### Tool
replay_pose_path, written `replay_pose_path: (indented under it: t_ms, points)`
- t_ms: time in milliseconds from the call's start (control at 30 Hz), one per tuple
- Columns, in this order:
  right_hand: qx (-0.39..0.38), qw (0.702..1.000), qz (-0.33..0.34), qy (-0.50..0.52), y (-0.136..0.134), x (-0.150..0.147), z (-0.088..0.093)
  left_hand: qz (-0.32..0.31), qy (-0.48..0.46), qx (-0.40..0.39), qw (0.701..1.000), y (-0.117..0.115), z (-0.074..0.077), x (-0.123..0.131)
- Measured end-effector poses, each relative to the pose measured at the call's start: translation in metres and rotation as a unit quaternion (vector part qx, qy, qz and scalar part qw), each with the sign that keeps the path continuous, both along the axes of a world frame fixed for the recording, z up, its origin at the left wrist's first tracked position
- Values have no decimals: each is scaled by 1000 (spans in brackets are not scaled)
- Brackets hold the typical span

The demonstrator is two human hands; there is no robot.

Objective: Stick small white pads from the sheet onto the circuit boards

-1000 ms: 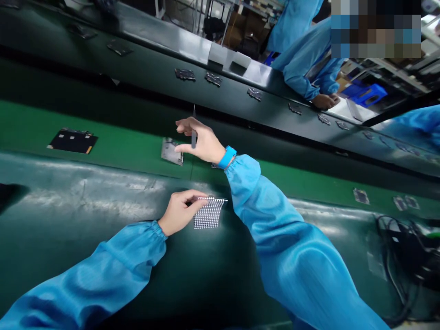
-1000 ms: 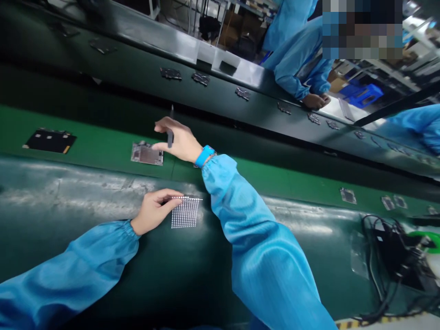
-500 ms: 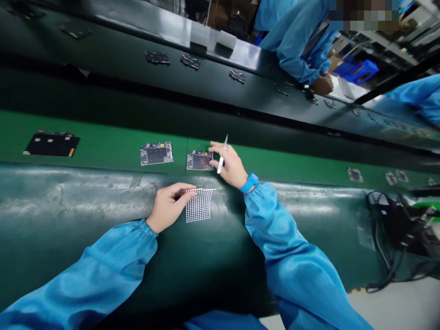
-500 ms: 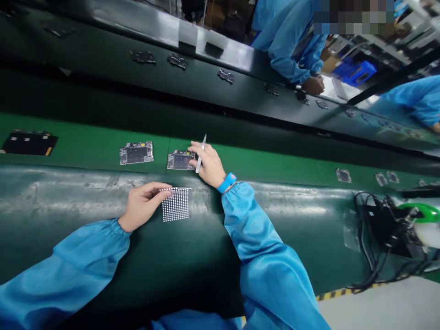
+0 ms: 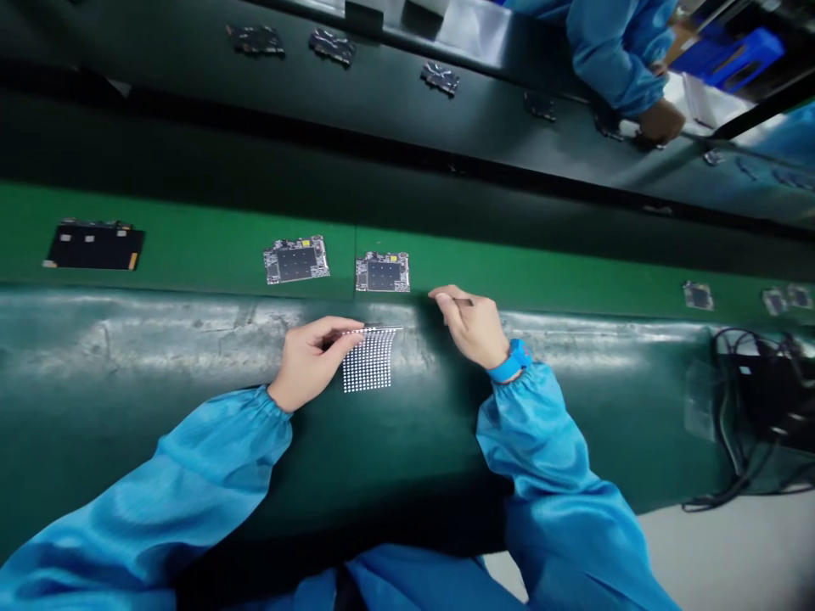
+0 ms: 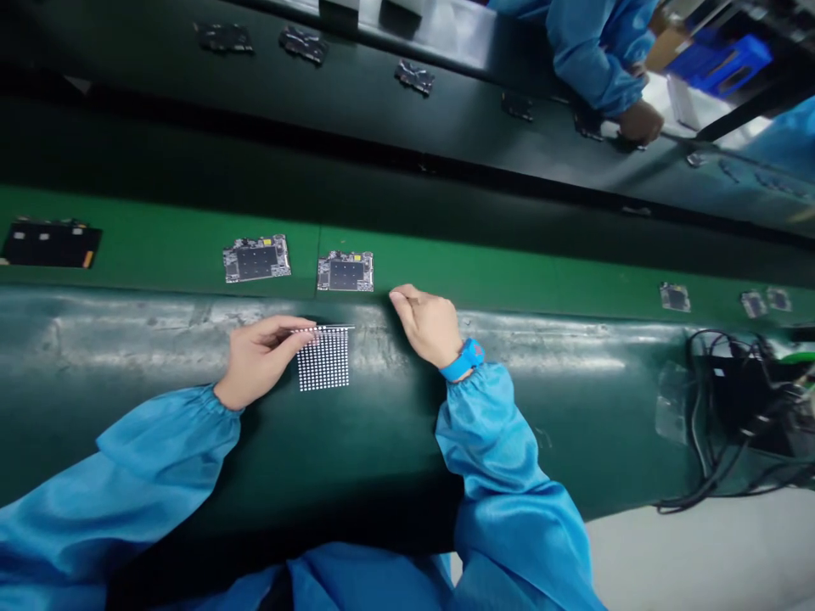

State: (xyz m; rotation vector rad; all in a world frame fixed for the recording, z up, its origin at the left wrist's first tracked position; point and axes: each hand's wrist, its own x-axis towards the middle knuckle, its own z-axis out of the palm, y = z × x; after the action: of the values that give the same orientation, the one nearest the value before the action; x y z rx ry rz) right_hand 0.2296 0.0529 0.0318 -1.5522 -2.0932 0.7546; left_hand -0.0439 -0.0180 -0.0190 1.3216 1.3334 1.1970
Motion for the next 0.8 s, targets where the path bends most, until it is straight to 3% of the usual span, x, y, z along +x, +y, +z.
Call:
replay_pose_path:
  t_ms: [100, 233, 400, 600, 733, 800]
  points:
    - [-23, 985, -24, 169, 1, 1, 5, -3, 6, 0, 1000, 0, -2, -1]
    - [-153, 911, -1, 384, -1, -5, 7, 0, 21, 4, 1000, -1, -2, -2]
    - [-183, 872, -37, 453, -7, -28, 4, 1, 38, 6, 999, 0, 3, -1]
    - [-258, 822, 26, 508, -11, -52, 9, -1, 46, 11, 999, 0, 7, -2]
    - [-276, 810, 7, 518, -12, -54, 5, 0, 49, 14, 999, -1, 6, -2]
    - [-260, 818, -3, 512, -13, -53, 4, 3, 54, 16, 998, -1, 7, -2]
